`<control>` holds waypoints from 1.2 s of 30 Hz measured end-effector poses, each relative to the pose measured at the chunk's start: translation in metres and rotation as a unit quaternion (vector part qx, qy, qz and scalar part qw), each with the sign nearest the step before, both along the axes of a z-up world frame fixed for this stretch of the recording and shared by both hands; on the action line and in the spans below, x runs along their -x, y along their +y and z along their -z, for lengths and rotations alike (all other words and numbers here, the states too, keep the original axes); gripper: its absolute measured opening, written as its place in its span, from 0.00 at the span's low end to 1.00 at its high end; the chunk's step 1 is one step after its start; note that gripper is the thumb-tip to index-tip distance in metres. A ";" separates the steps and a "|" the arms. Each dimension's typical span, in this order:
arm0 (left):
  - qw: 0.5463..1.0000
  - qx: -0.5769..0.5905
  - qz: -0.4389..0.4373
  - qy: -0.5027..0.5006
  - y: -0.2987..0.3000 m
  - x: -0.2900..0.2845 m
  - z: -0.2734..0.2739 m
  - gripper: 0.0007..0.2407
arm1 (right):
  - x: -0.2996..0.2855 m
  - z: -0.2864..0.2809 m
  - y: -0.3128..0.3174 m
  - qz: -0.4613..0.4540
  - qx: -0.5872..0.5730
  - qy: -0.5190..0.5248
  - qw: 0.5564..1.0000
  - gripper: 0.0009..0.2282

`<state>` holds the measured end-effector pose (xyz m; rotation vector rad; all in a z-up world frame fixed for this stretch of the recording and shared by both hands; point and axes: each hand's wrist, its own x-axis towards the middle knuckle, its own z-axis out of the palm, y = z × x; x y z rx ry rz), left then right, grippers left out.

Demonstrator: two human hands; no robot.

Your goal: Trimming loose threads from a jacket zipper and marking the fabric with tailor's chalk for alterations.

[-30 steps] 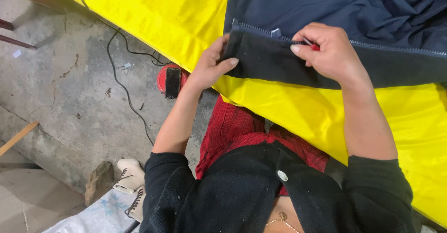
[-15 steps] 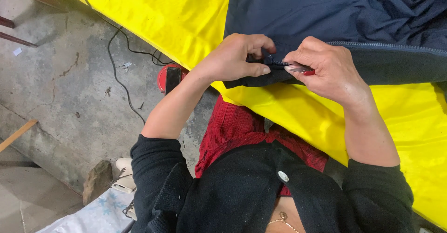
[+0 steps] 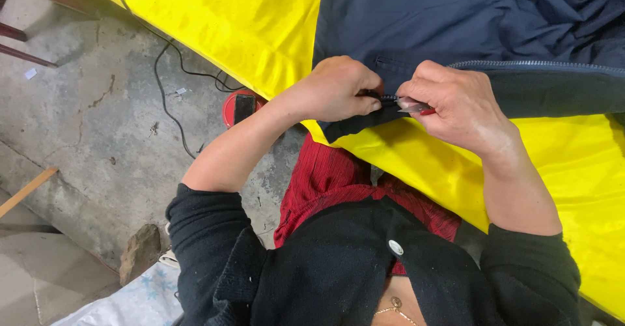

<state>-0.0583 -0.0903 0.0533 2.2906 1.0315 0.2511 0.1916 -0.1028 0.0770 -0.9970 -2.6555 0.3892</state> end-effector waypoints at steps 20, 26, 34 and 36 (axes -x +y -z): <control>0.997 0.069 0.008 -0.035 -0.029 0.014 -0.029 0.11 | -0.034 -0.020 0.014 0.011 0.016 0.105 0.994 0.08; 0.993 -0.050 -0.071 -0.075 -0.015 0.017 -0.013 0.04 | -0.043 -0.005 0.023 0.037 0.017 0.081 0.996 0.03; 0.891 -0.335 -0.246 -0.183 -0.005 0.001 0.002 0.12 | -0.022 0.003 0.035 0.022 -0.155 0.241 0.958 0.06; 0.864 -0.384 -0.226 -0.233 -0.015 0.000 0.004 0.10 | -0.029 -0.013 0.026 0.001 -0.087 0.184 0.979 0.04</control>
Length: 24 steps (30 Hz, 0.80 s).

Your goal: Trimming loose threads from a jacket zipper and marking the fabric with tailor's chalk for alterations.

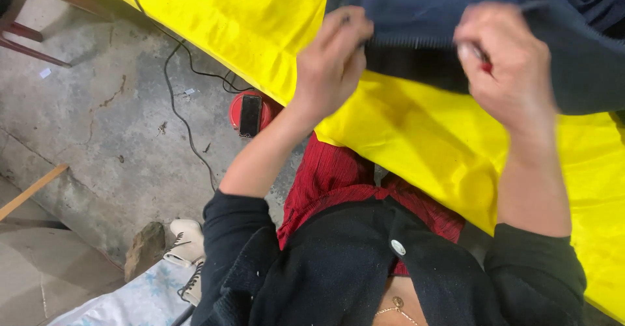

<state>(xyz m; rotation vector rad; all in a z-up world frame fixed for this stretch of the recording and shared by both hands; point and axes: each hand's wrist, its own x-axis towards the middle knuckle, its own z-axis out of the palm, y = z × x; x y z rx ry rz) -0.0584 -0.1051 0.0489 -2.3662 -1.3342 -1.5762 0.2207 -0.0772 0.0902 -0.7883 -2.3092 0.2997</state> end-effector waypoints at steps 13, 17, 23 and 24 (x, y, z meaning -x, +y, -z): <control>0.976 0.144 0.157 0.040 -0.122 0.025 0.056 0.07 | 0.007 0.065 0.076 0.033 0.097 -0.139 0.985 0.24; 0.975 0.164 0.149 0.026 -0.130 0.032 0.067 0.07 | 0.029 0.079 0.102 0.123 0.120 -0.284 0.943 0.30; 0.971 0.182 0.151 0.016 -0.135 0.037 0.076 0.07 | 0.005 0.135 0.131 0.113 0.115 -0.255 0.953 0.15; 0.973 0.177 0.149 0.016 -0.134 0.037 0.076 0.07 | 0.000 0.145 0.136 0.121 0.109 -0.233 0.959 0.08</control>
